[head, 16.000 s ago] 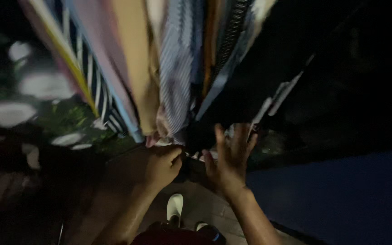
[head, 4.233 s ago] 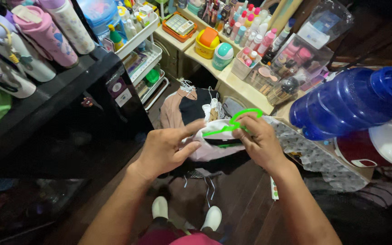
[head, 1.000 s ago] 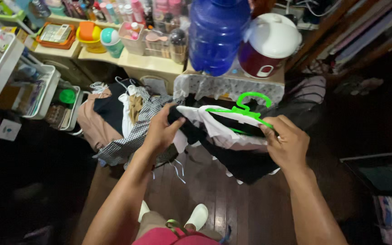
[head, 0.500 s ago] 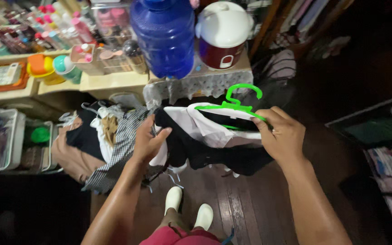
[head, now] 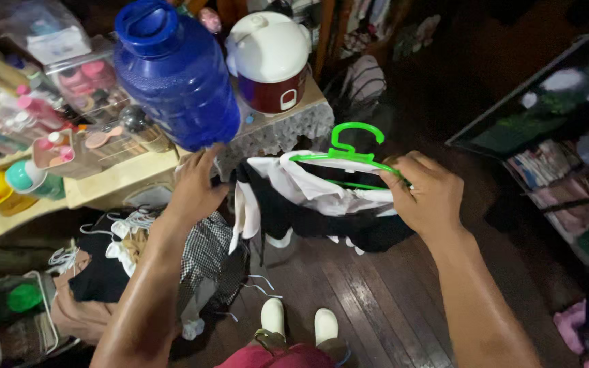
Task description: The person picks up several garments from a floor-level pile, places each one onto a hanger, and hangs them in a closet.
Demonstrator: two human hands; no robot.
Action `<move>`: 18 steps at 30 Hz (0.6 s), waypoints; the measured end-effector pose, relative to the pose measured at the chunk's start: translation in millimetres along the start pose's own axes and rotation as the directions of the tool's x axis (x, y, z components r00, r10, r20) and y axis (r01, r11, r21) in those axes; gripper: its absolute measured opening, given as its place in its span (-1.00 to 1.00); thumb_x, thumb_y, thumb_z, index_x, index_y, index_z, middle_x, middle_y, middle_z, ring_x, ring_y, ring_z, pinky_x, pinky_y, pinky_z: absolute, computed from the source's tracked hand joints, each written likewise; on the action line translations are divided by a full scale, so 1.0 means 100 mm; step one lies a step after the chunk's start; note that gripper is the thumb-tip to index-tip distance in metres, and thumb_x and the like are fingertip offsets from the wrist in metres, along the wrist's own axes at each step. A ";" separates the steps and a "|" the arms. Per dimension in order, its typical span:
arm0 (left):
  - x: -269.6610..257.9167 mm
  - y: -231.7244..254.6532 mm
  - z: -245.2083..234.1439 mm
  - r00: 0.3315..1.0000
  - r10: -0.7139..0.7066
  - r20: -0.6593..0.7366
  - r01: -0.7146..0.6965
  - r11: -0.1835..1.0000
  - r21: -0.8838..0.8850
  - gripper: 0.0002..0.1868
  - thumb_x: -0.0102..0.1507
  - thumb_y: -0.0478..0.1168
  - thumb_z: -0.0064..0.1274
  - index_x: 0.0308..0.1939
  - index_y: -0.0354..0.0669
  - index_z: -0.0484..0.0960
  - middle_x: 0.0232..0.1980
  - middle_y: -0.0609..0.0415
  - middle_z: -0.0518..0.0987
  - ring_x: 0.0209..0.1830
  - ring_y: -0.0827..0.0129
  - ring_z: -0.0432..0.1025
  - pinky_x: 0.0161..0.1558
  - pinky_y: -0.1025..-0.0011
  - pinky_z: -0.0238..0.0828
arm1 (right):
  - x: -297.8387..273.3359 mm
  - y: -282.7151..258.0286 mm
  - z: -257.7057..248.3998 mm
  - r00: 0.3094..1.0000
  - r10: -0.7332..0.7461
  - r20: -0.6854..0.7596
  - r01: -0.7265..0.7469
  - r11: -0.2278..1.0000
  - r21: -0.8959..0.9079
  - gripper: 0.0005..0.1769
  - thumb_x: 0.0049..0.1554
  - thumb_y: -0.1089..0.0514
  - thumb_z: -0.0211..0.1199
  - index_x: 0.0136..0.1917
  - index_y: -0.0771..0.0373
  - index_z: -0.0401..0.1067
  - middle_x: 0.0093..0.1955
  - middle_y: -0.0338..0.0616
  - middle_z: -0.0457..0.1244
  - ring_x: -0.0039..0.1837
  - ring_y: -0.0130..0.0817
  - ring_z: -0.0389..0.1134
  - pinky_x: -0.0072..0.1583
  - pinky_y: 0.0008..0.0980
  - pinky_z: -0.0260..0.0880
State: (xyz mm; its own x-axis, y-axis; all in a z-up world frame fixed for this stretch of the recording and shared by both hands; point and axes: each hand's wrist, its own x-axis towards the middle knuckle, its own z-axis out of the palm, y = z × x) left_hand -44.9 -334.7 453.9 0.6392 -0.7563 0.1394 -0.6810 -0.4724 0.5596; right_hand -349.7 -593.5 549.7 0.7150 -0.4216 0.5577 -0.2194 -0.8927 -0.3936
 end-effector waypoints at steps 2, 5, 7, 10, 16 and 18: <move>0.12 0.39 -0.07 0.954 0.290 -0.072 -0.298 0.904 -0.305 -0.30 0.30 -0.21 0.14 0.54 -0.10 0.37 0.54 -0.27 0.42 0.56 -0.16 0.28 0.52 0.04 0.16 | -0.04 -0.02 0.04 0.999 -0.011 -0.040 0.011 1.000 -0.004 -0.84 0.23 0.12 0.45 -0.04 0.24 0.58 -0.09 -0.15 0.41 -0.11 -0.22 0.46 -0.13 -0.34 0.39; 0.19 0.97 -0.14 0.851 0.521 -0.066 -0.521 0.822 -0.230 -0.46 0.26 -0.16 0.22 0.31 -0.17 0.53 0.17 -0.21 0.60 0.10 -0.11 0.52 0.08 0.09 0.46 | -0.06 -0.07 0.07 0.998 0.021 -0.061 -0.023 0.999 -0.030 -0.83 0.21 0.12 0.46 -0.06 0.26 0.58 -0.10 -0.14 0.41 -0.12 -0.19 0.45 -0.12 -0.30 0.40; 0.26 1.26 -0.09 0.848 0.529 -0.032 -0.529 0.842 -0.110 -0.65 0.29 -0.11 0.26 0.11 -0.13 0.65 -0.10 -0.11 0.68 -0.16 -0.05 0.60 -0.18 0.10 0.52 | -0.09 -0.08 0.04 0.997 0.040 -0.069 -0.043 0.998 -0.036 -0.84 0.20 0.12 0.46 -0.06 0.25 0.59 -0.11 -0.14 0.41 -0.13 -0.19 0.45 -0.13 -0.29 0.41; 0.38 1.43 0.00 0.819 0.564 -0.104 -0.573 0.815 -0.089 -0.83 0.37 -0.09 0.26 -0.13 -0.07 0.68 -0.25 0.02 0.68 -0.28 0.06 0.59 -0.28 0.15 0.48 | -0.16 -0.05 -0.05 0.995 0.057 -0.081 -0.059 0.998 -0.031 -0.84 0.20 0.12 0.46 -0.02 0.22 0.59 -0.09 -0.15 0.41 -0.11 -0.20 0.47 -0.12 -0.30 0.42; 0.50 1.65 0.14 0.785 0.583 -0.211 -0.616 0.771 -0.161 -0.84 0.33 -0.12 0.27 -0.09 -0.08 0.73 -0.27 0.00 0.67 -0.34 0.10 0.58 -0.34 0.21 0.44 | -0.54 0.36 -0.35 0.989 0.107 -0.103 -0.119 0.986 -0.119 -0.55 0.06 0.03 0.56 0.16 0.24 0.55 -0.01 0.00 0.43 -0.02 -0.09 0.49 -0.01 -0.22 0.46; 0.51 1.77 0.17 0.792 0.571 -0.215 -0.607 0.773 -0.184 -0.85 0.32 -0.14 0.29 -0.10 -0.10 0.74 -0.30 -0.01 0.67 -0.39 0.11 0.57 -0.37 0.23 0.41 | -0.76 0.64 -0.42 0.980 0.152 -0.125 -0.168 0.977 -0.132 -0.40 -0.03 0.01 0.60 0.18 0.32 0.50 0.04 0.09 0.42 0.03 -0.08 0.49 0.04 -0.22 0.47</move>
